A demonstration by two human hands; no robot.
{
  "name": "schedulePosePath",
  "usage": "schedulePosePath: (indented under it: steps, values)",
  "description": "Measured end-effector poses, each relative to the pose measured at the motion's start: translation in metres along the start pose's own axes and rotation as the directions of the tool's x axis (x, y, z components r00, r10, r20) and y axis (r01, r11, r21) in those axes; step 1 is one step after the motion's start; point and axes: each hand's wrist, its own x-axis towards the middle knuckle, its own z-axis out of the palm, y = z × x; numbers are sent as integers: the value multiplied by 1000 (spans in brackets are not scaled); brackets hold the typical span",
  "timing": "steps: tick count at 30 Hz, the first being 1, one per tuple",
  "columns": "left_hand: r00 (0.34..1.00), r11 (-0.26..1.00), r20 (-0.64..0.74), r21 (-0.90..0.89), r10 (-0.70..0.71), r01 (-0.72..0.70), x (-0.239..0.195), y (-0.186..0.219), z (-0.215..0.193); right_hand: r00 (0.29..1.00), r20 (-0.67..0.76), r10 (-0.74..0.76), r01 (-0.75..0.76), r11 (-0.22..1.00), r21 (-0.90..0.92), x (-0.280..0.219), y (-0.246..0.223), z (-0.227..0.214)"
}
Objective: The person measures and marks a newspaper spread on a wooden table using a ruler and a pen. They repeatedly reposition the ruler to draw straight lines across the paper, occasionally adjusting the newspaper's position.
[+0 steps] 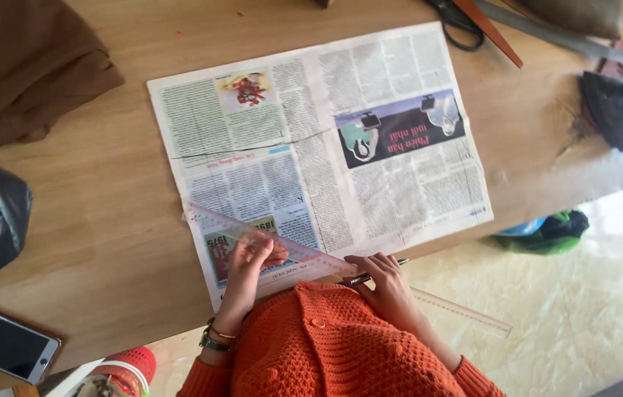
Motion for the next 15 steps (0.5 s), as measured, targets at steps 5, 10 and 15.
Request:
schedulePosePath:
  steps: [5, 10, 15]
  values:
    - [999, 999, -20, 36, -25, 26, 0, -1, 10, 986, -11, 168, -166, 982, 84, -22, -16, -1]
    - [991, 989, 15, 71, -132, 131, 8, -12, 21, 944, 1, 331, -327, 932, 157, -47, -18, 8]
    - [976, 964, 66, 181, -209, 194, 21, -19, 43, 839, -62, 541, -492, 802, 340, -62, -24, 21]
